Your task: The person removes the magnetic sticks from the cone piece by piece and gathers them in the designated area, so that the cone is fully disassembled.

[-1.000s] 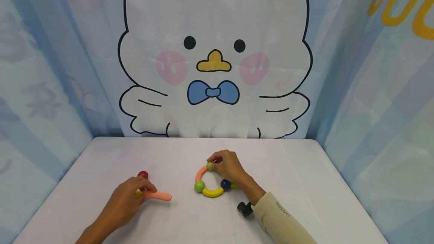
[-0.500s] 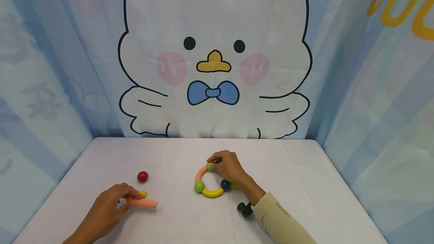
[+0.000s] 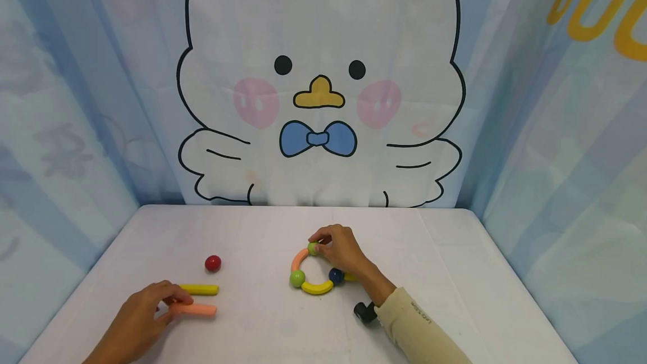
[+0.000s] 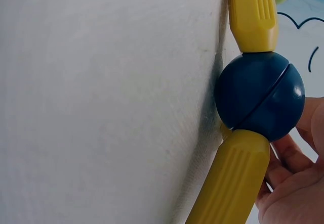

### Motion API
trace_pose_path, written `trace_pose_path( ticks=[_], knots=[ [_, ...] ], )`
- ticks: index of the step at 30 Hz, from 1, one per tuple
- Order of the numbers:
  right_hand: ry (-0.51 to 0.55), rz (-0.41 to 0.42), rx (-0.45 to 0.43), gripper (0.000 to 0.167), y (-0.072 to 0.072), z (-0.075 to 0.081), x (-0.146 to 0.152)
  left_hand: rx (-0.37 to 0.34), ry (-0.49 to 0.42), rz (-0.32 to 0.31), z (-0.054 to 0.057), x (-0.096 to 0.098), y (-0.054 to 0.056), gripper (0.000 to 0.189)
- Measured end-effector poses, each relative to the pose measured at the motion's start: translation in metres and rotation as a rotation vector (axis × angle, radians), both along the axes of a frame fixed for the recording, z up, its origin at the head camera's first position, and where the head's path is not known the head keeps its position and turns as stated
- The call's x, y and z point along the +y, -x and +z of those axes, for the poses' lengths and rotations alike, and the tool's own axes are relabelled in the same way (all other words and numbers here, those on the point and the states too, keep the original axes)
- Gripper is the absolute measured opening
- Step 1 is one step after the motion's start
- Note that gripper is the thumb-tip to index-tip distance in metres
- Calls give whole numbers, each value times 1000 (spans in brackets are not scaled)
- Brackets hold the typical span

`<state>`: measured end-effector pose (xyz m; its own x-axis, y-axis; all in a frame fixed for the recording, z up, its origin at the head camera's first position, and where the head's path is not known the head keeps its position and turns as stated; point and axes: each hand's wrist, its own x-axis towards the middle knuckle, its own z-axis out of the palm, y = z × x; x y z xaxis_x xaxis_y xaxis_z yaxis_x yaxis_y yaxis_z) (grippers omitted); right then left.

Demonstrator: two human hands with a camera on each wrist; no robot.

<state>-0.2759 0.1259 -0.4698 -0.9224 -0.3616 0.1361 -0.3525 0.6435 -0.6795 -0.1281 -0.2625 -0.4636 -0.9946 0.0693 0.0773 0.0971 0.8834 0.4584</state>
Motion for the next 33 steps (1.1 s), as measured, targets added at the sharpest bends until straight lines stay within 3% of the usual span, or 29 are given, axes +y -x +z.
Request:
trace_pose_path(
  ticks=[16, 33],
  knots=[
    [0, 1, 10, 15, 0, -1, 0, -150, -47, 30, -8, -11, 5, 20],
    [1, 3, 3, 16, 1, -1, 0, -132, -25, 9, -8, -14, 5, 25]
  ],
)
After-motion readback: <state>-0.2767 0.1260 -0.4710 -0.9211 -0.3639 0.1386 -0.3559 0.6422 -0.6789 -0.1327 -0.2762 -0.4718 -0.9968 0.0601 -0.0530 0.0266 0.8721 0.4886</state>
